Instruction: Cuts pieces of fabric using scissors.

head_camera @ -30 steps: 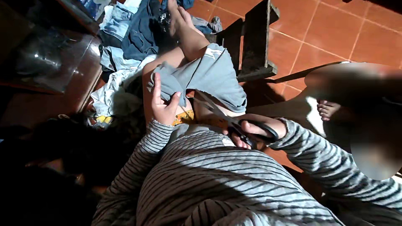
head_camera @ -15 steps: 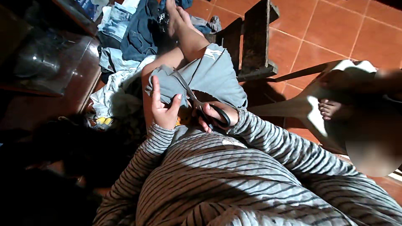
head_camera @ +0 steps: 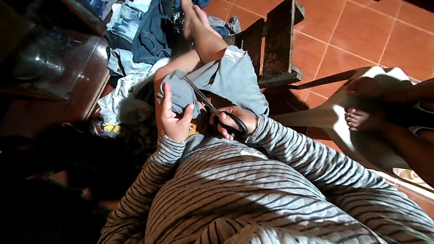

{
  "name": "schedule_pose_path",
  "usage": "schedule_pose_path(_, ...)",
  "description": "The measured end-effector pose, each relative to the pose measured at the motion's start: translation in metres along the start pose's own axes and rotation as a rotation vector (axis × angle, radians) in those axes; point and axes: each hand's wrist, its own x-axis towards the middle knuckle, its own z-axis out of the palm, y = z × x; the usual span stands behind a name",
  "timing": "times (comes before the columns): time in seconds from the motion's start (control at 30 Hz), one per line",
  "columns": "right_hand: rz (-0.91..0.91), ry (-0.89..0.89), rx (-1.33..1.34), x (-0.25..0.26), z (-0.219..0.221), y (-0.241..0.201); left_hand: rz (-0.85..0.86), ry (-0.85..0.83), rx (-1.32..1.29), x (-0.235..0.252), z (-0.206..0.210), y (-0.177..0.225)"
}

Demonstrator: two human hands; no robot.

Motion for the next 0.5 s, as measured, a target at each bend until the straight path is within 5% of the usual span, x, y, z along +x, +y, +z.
schedule_pose_path(0.2, 0.027, 0.005, -0.005, 0.0, -0.003, 0.002, -0.089, 0.024, -0.074, -0.004, -0.001, 0.001)
schedule_pose_path(0.37, 0.056, -0.004, 0.005, -0.007, 0.001, 0.002, -0.707, 0.25, -0.451, 0.013, 0.006, 0.021)
schedule_pose_path(0.5, 0.068, 0.02, -0.023, -0.013, 0.005, 0.003, -0.942, 0.405, -0.68, 0.024, 0.015, 0.031)
